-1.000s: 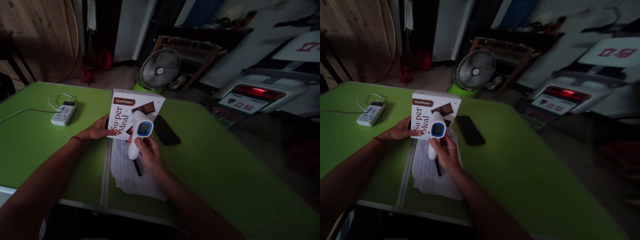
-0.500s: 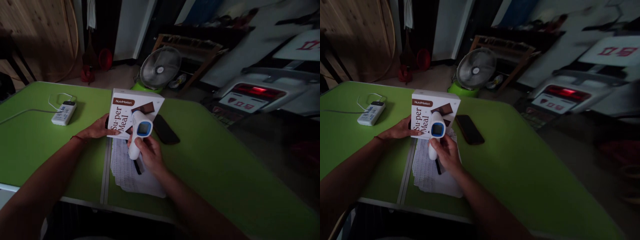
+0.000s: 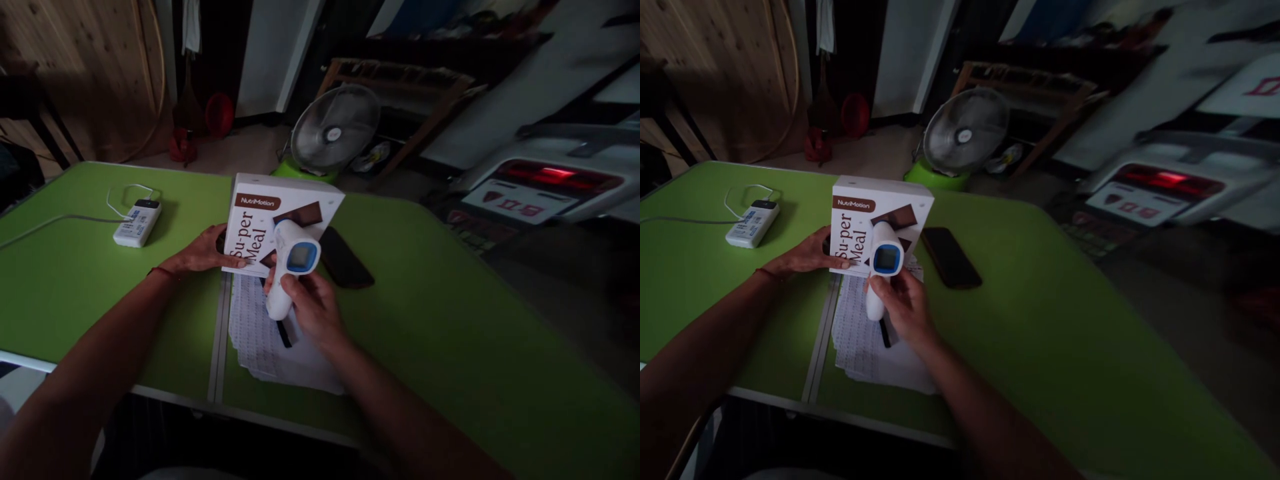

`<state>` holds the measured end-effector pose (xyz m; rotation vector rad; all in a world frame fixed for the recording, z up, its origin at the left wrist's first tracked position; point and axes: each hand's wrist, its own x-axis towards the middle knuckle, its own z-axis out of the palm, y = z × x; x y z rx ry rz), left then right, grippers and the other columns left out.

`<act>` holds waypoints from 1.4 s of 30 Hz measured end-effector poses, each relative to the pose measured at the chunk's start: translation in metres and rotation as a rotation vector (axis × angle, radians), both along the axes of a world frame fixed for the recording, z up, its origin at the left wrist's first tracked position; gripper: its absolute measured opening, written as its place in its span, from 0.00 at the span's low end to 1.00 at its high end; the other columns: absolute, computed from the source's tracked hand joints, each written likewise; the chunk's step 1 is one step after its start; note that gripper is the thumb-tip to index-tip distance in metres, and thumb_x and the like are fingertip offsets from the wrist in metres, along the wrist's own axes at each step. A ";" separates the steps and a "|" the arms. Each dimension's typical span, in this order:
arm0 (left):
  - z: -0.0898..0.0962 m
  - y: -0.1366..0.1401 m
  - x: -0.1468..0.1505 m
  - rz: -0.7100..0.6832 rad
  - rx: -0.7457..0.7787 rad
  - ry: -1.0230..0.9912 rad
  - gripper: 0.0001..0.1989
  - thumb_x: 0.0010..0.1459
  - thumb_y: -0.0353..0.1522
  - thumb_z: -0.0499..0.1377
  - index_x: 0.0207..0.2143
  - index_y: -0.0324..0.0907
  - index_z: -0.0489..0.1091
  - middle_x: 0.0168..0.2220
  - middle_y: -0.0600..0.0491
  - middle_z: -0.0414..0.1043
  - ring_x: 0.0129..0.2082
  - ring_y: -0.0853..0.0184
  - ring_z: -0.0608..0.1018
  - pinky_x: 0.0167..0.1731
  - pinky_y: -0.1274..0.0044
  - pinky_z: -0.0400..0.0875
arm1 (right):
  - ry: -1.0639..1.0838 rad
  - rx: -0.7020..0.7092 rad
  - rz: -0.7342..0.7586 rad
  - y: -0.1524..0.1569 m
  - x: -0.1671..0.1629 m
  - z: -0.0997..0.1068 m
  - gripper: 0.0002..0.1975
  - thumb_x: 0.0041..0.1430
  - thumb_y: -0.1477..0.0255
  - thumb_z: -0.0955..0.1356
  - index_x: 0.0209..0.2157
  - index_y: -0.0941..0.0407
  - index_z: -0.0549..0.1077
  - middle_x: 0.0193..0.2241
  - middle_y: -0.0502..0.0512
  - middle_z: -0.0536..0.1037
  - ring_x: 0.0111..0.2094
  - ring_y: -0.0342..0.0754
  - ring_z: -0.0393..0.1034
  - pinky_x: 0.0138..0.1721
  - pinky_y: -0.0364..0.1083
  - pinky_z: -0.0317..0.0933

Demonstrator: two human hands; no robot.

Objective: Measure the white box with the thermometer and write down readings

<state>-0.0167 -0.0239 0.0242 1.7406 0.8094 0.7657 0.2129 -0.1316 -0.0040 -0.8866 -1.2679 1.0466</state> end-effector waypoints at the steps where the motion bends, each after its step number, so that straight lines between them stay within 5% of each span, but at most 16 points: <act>1: 0.000 0.000 -0.001 0.008 0.002 0.011 0.41 0.43 0.46 0.83 0.56 0.40 0.76 0.57 0.40 0.84 0.57 0.43 0.84 0.62 0.46 0.77 | -0.002 0.001 -0.003 -0.001 0.000 0.001 0.17 0.62 0.51 0.78 0.35 0.50 0.80 0.29 0.51 0.82 0.28 0.48 0.76 0.31 0.50 0.75; 15: -0.007 0.003 -0.005 0.098 -0.028 0.056 0.45 0.39 0.49 0.84 0.56 0.40 0.74 0.58 0.37 0.82 0.60 0.40 0.81 0.65 0.45 0.72 | -0.010 -0.018 -0.052 0.000 0.001 0.003 0.20 0.59 0.48 0.79 0.32 0.51 0.80 0.27 0.51 0.81 0.27 0.48 0.75 0.28 0.49 0.72; 29: -0.005 0.003 0.003 0.062 -0.011 0.008 0.43 0.43 0.50 0.82 0.54 0.38 0.73 0.57 0.37 0.82 0.57 0.42 0.82 0.61 0.49 0.78 | -0.086 0.035 -0.025 -0.001 0.008 0.015 0.19 0.62 0.48 0.76 0.34 0.49 0.79 0.28 0.51 0.80 0.28 0.49 0.75 0.30 0.51 0.74; 35: -0.006 0.010 -0.003 0.139 0.125 -0.002 0.42 0.46 0.54 0.80 0.55 0.41 0.72 0.57 0.39 0.81 0.58 0.43 0.81 0.61 0.50 0.77 | -0.605 -0.032 -0.001 0.005 0.075 0.043 0.22 0.52 0.58 0.83 0.46 0.50 0.85 0.40 0.55 0.88 0.38 0.56 0.81 0.37 0.54 0.77; 42: -0.014 0.017 -0.005 0.204 0.248 0.065 0.47 0.48 0.55 0.78 0.61 0.40 0.68 0.64 0.36 0.77 0.63 0.40 0.79 0.64 0.53 0.73 | -1.104 -0.124 -0.113 0.027 0.117 0.014 0.19 0.45 0.74 0.82 0.42 0.52 0.85 0.41 0.61 0.86 0.42 0.64 0.81 0.44 0.60 0.75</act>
